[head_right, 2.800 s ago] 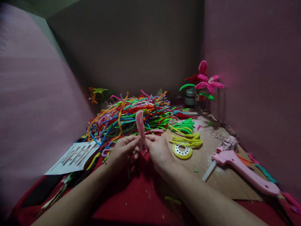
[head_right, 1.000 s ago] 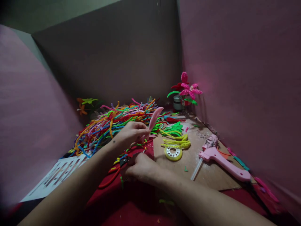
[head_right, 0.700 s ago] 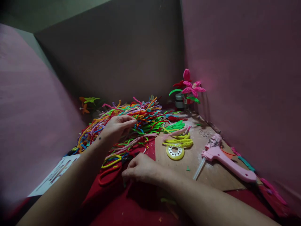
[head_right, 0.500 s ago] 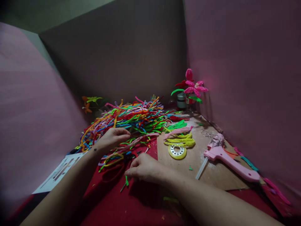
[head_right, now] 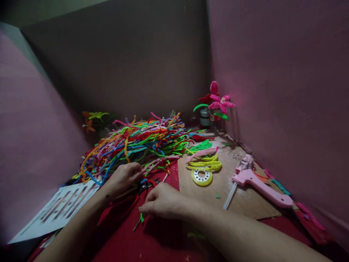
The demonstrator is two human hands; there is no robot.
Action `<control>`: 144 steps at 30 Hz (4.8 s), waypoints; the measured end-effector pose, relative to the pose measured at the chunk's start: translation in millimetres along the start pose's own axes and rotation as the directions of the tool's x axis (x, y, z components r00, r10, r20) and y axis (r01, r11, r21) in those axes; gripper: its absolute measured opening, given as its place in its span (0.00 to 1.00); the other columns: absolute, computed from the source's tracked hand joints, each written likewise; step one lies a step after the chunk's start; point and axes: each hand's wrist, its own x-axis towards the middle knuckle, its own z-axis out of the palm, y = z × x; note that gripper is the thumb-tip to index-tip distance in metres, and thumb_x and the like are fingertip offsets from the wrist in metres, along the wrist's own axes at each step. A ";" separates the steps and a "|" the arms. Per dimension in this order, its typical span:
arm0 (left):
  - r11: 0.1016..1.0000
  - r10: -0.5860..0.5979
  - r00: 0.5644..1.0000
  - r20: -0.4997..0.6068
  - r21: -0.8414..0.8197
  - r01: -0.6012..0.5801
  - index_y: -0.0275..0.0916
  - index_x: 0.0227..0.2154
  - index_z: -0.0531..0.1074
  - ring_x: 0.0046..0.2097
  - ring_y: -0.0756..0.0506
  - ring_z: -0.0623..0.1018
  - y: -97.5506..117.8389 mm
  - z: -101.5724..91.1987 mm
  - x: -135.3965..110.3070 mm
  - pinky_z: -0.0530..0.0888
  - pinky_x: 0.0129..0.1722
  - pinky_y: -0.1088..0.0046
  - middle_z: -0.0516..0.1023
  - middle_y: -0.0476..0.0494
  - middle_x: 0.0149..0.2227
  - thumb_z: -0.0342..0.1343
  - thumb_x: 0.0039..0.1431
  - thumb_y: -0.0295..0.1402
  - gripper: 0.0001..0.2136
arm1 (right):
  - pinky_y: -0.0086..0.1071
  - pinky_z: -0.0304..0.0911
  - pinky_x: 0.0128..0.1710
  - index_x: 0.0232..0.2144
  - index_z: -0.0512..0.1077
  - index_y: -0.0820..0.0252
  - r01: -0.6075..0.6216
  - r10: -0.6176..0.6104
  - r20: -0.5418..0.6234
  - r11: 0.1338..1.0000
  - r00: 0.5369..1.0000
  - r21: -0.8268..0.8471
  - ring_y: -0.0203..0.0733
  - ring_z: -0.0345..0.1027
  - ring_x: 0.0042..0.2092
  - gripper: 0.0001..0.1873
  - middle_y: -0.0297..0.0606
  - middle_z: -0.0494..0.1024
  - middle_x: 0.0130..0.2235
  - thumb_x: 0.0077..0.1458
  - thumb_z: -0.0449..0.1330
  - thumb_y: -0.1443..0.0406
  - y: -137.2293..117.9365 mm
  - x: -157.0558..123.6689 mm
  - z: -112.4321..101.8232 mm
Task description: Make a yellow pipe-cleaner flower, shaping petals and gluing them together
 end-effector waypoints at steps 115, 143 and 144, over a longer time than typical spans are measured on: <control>0.837 0.105 0.994 0.021 -0.542 -0.077 0.36 0.33 0.69 0.25 0.53 0.62 50.4 -17.4 -36.2 0.61 0.24 0.80 0.64 0.52 0.23 0.45 0.56 0.41 0.14 | 0.22 0.52 0.12 0.38 0.67 0.64 0.295 -0.086 -0.306 0.593 0.948 0.749 0.28 0.56 0.13 0.13 0.27 0.68 0.17 0.47 0.55 0.68 -17.8 -2.3 -21.6; -0.035 -0.114 0.993 -0.039 -0.998 -0.044 0.36 0.33 0.67 0.38 0.46 0.73 58.0 -6.5 -28.7 0.71 0.37 0.68 0.74 0.40 0.39 0.57 0.47 0.26 0.09 | 0.22 0.51 0.14 0.26 0.67 0.65 0.172 -0.166 -0.072 0.733 0.984 0.658 0.29 0.62 0.17 0.08 0.34 0.71 0.20 0.49 0.54 0.63 -17.7 -4.3 -7.2; -0.045 -0.122 0.992 -0.044 -0.998 -0.049 0.36 0.35 0.67 0.37 0.47 0.73 59.1 -6.9 -29.0 0.71 0.35 0.69 0.74 0.41 0.39 0.57 0.47 0.26 0.10 | 0.21 0.51 0.14 0.25 0.67 0.65 0.170 -0.165 -0.070 0.735 0.984 0.657 0.29 0.62 0.17 0.08 0.34 0.71 0.20 0.49 0.54 0.63 -17.9 -3.9 -6.8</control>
